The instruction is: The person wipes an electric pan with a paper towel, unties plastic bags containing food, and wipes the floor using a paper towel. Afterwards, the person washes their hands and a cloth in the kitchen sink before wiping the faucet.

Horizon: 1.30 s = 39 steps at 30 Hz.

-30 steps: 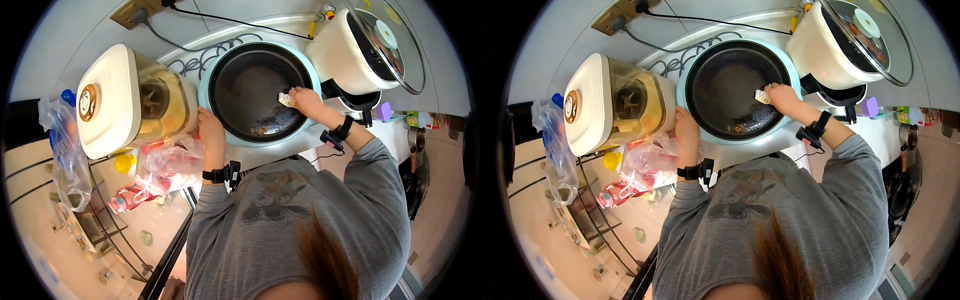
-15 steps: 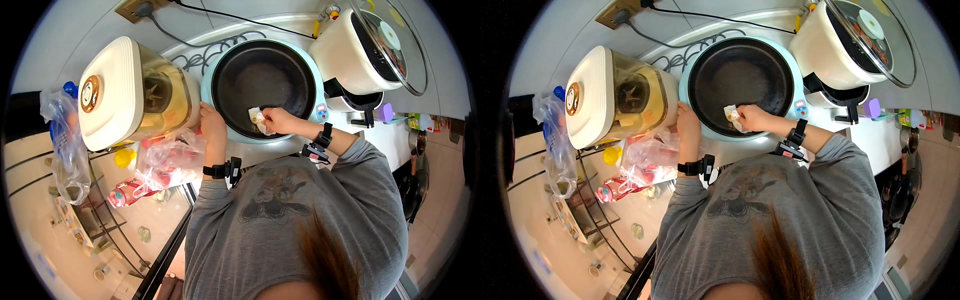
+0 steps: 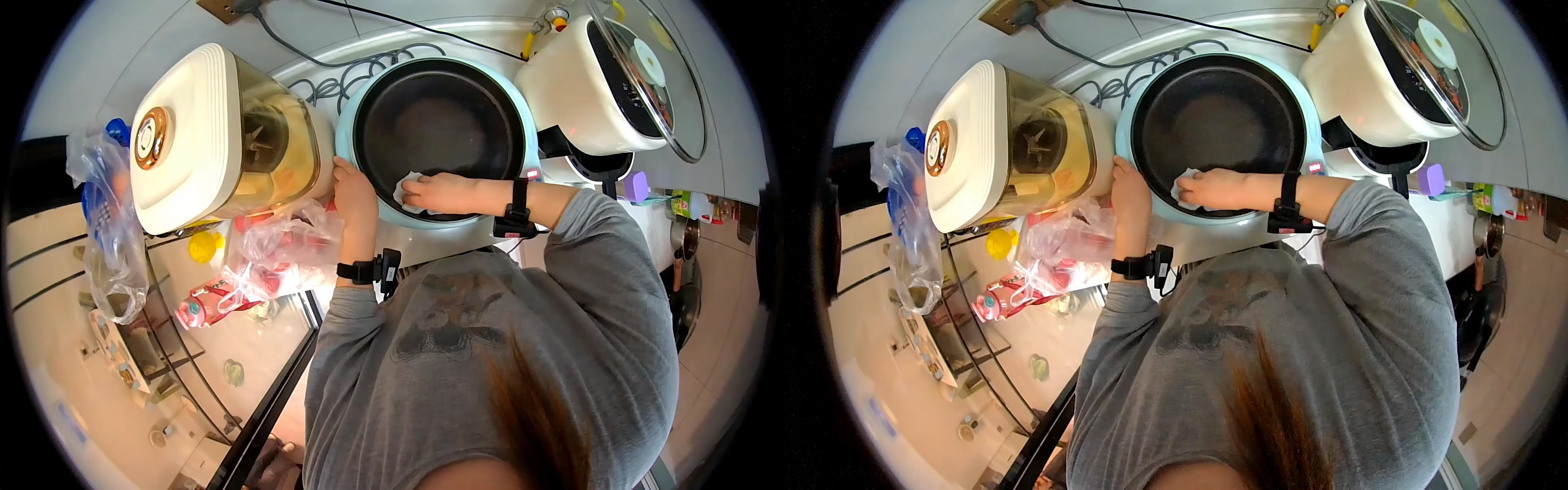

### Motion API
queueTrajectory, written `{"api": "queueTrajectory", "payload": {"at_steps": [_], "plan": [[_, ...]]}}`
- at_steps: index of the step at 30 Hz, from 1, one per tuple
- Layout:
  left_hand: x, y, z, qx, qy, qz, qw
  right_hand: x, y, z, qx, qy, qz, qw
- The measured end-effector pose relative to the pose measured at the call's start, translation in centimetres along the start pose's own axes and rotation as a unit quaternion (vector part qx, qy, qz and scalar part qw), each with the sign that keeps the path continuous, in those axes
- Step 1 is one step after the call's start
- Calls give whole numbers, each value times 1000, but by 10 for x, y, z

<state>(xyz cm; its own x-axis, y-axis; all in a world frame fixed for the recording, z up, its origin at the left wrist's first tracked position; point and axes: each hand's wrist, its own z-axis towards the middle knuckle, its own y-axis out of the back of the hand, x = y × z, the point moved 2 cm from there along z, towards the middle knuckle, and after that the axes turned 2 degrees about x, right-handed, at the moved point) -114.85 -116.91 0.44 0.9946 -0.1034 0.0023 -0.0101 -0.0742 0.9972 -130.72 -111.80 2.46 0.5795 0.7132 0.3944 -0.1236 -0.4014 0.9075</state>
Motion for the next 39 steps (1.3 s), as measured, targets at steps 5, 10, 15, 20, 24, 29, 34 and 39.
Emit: {"api": "queueTrajectory", "payload": {"at_steps": [5, 10, 15, 20, 24, 29, 34, 39], "plan": [[-2, -1, 1, -2, 10, 3, 1000, 3, -11, -2, -26, 7, -5, 1000], [0, 0, 0, -11, -6, 1, 1000, -8, -6, -22, 24, 19, 77, 997], [0, -2, 1, -9, -8, 20, 1000, -44, 22, -41, 67, -129, 406, 902], [-2, -2, 1, -12, -3, 44, 999, -81, 28, -47, 151, -242, 410, 867], [-1, -1, 0, -12, -2, 21, 1000, -81, 17, -42, -73, -304, 170, 935], [-3, 1, -1, -4, -1, 25, 1000, -59, 12, -25, -163, -332, 78, 926], [-3, -5, 1, -32, 3, 32, 999, -36, 5, -7, -205, -243, 79, 945], [-1, -4, 0, -31, -6, 37, 999, -19, -7, 1, -101, -71, 52, 991]]}}
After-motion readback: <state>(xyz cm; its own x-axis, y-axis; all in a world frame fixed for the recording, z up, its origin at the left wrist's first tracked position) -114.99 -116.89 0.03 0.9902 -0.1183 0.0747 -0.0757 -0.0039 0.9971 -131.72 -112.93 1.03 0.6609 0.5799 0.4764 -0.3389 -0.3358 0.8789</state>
